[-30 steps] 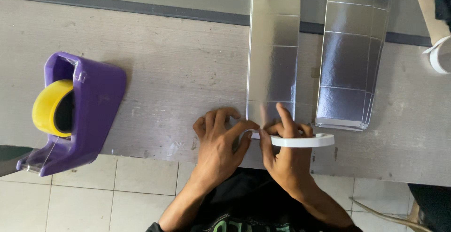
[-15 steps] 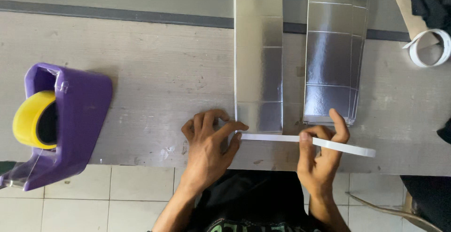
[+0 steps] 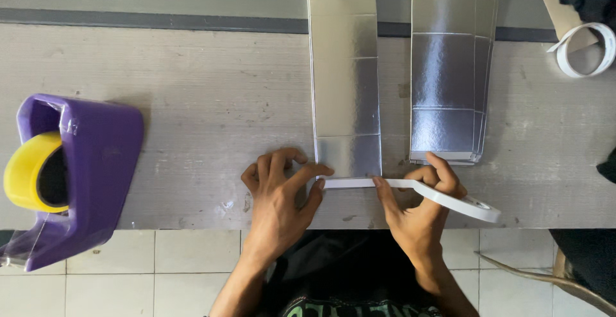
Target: The person tapes the edges of flat, silver-colored boxes using a roll of white tape. They repeatedly apply tape along the seams, press it down, and tear off pieces by hand. The person also stacks the taped boxes and briefly handles a small plastic bag containing a roll of tape.
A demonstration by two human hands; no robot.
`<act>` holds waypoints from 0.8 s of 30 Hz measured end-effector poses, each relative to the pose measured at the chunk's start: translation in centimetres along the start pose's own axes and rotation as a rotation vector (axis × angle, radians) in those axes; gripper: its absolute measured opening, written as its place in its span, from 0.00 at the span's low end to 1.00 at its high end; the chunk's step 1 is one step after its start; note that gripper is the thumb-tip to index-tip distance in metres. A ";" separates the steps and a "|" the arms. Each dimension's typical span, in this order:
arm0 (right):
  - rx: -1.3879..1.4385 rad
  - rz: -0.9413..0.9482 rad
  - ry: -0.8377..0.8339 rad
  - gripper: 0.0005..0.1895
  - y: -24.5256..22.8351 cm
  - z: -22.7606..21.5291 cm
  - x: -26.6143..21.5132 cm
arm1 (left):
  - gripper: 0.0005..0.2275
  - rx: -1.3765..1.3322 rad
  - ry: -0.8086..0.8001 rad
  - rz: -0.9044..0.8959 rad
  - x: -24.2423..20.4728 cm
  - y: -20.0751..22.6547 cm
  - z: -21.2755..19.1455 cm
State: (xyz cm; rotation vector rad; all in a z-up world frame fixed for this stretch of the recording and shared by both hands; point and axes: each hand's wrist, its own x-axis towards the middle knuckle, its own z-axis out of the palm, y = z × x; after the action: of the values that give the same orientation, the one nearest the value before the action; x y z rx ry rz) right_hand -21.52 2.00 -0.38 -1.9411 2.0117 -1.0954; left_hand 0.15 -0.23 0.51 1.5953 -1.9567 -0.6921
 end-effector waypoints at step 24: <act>-0.056 -0.019 -0.005 0.36 0.7 0.7 -0.7 | 0.08 0.030 0.038 -0.013 -0.3 2.3 1.2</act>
State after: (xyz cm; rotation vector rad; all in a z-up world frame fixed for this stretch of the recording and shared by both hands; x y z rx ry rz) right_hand -21.57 2.34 -1.56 -1.9908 2.0470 -1.0491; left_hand -2.25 0.52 1.15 1.6288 -1.9400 -0.6356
